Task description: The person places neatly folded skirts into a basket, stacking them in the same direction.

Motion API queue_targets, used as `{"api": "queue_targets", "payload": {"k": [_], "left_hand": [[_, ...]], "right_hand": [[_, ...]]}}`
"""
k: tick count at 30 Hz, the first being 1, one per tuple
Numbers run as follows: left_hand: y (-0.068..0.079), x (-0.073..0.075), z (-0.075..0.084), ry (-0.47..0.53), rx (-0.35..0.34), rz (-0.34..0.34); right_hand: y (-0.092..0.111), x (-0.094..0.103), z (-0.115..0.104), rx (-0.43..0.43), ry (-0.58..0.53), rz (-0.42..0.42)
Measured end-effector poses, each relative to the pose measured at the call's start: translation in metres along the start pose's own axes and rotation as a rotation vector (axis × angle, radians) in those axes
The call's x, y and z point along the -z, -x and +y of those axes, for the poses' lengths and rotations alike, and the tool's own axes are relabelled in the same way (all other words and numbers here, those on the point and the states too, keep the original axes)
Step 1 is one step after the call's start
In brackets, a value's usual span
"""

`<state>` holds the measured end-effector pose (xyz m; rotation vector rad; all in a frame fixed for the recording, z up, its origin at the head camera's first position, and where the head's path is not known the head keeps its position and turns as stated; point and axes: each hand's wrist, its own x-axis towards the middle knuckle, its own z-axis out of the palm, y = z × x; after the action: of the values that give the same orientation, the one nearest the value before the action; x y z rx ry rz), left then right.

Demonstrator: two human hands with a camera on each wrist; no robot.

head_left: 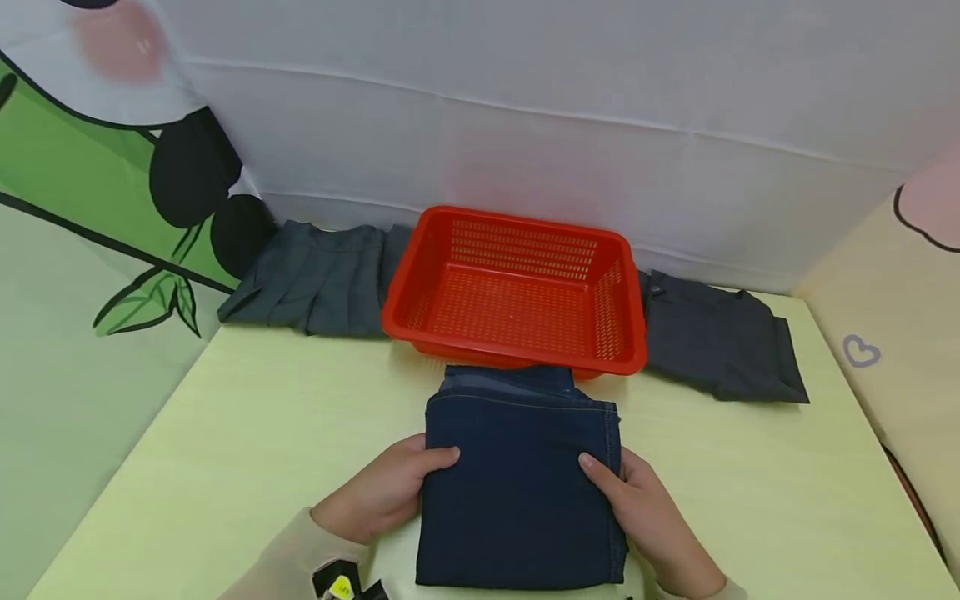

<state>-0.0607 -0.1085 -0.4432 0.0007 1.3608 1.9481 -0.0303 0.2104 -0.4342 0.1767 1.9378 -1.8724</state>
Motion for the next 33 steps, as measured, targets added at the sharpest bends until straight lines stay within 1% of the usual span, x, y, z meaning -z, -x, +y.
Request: {"api": "queue_targets", "payload": {"k": [4, 7, 13, 18, 25, 33], "left_hand": [[0.009, 0.01, 0.001, -0.008, 0.005, 0.023], [0.014, 0.016, 0.002, -0.02, 0.0, 0.031], [0.021, 0.023, 0.005, -0.046, -0.021, 0.067], [0.022, 0.023, 0.005, -0.038, -0.021, 0.068], [0.022, 0.02, 0.004, -0.041, -0.037, 0.043], [0.023, 0.017, 0.006, -0.045, -0.022, 0.064]], "right_hand": [[-0.005, -0.011, -0.001, 0.023, -0.03, -0.037], [-0.008, -0.019, -0.002, 0.022, -0.053, -0.051], [-0.015, -0.031, -0.004, 0.011, -0.084, -0.073], [-0.017, -0.033, -0.003, 0.011, -0.081, -0.052], [-0.013, -0.029, 0.001, -0.015, -0.129, -0.051], [-0.01, -0.029, -0.002, -0.02, -0.129, -0.047]]}}
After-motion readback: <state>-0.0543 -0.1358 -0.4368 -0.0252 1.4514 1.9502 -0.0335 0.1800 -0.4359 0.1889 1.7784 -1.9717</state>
